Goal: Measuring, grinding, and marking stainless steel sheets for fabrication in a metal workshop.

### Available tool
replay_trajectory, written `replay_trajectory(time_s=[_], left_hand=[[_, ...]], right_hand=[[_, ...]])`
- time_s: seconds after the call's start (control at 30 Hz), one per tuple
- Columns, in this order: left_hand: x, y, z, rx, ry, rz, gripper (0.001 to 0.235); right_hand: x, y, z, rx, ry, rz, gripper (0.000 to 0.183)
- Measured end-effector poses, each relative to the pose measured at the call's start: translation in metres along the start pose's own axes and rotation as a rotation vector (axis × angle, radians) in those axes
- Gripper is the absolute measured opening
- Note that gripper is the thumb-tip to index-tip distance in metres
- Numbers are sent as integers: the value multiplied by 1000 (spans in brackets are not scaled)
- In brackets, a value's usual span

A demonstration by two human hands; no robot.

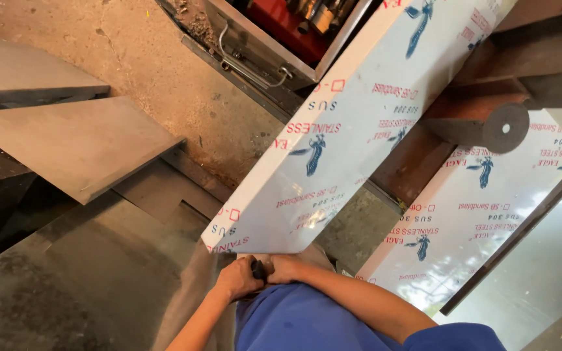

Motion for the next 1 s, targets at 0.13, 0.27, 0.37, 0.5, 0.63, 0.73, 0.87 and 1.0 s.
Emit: replay_trajectory(time_s=[0.13,0.27,0.37,0.5,0.63,0.73,0.87,1.0], left_hand=[[-5,15,6,10,80,41,63],[-2,38,7,95,104,79,61],[1,48,23,131,138,226,63],[-16,63,38,386,193,382,65],[-25,79,37,460,129,365,60],[-32,81,39,333,45,282,66],[-33,88,53,347,122,428,55],[6,84,52,499,400,627,68]], right_hand=[[11,24,0,156,-26,-90,58],[7,23,-14,309,81,-158,54],[-4,4,-41,231,162,-45,55],[-13,-8,-62,117,168,17,69],[2,8,-43,211,169,-19,66],[11,32,-18,315,134,-159,53],[13,44,-9,424,66,-222,55],[-3,-1,-66,304,173,21,66]])
Point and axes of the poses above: each hand's wrist, its own z-axis towards the middle knuckle, its own y-axis out of the palm, x = y × z, the point moved 2 cm from there along z, towards the middle knuckle, and after that the axes turned 12 degrees about -z, right-handed, at the moved point
